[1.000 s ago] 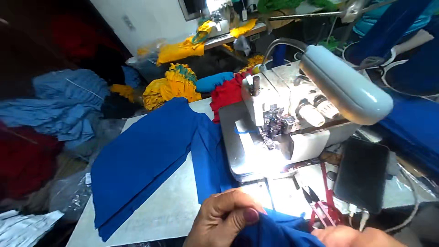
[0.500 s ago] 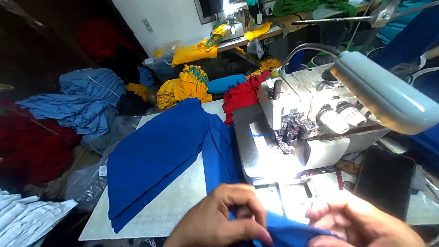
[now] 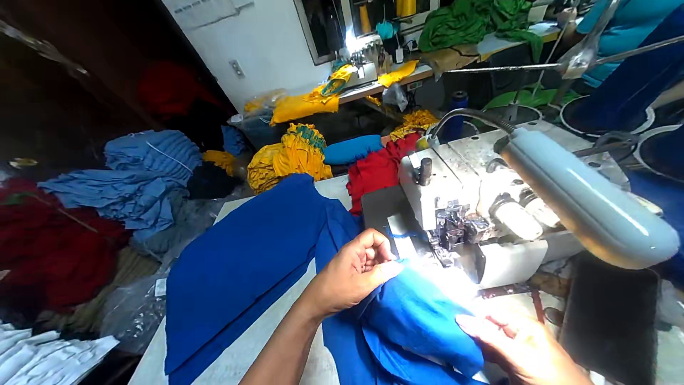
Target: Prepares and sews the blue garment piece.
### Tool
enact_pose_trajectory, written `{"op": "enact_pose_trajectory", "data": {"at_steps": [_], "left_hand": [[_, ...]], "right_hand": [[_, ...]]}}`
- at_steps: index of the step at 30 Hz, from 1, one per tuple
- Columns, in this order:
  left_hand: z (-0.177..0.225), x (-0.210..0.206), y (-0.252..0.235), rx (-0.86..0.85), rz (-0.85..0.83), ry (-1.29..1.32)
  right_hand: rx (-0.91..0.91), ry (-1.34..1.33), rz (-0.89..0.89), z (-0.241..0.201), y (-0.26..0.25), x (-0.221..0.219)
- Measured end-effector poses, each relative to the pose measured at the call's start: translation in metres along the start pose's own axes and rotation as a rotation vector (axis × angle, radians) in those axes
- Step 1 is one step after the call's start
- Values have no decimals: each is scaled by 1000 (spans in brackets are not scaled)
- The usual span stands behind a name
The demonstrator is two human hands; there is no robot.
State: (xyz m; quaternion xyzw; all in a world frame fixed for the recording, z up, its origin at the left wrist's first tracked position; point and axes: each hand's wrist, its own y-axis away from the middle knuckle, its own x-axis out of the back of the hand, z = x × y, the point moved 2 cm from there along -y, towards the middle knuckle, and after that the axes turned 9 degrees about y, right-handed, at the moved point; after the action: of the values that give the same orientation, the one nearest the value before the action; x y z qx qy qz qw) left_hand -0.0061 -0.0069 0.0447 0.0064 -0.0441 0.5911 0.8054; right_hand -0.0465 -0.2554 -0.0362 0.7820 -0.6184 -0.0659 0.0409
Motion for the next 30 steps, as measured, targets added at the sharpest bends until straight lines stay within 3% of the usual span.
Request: {"op": "enact_pose_trajectory", "data": {"at_steps": [5,12,16,19,21,25,27,30], "left_hand": [[12,6,1,-115,-44,-48],[40,-2,6,-105,-303,-277],[51,-19,7,-266,-283,-393],[66,-52,18,-233,-208,-330],[78,-58,30,-202,-89,-385],[74,-31,45,-310,14,-460],[72,-19,57,-345,-2,-477],[85,-16,87,-370,-43,-395]], "right_hand": [[71,20,60,-3,2,3],[367,173,192,-47,4,15],[605,365,152,-85,7,-13],[720,316,79,-111,12,-38],[648,233,66,-116,11,-40],[265,-125,-138,-80,5,-25],[223,-53,-91,-53,8,-13],[299,317,74,-6,14,1]]}}
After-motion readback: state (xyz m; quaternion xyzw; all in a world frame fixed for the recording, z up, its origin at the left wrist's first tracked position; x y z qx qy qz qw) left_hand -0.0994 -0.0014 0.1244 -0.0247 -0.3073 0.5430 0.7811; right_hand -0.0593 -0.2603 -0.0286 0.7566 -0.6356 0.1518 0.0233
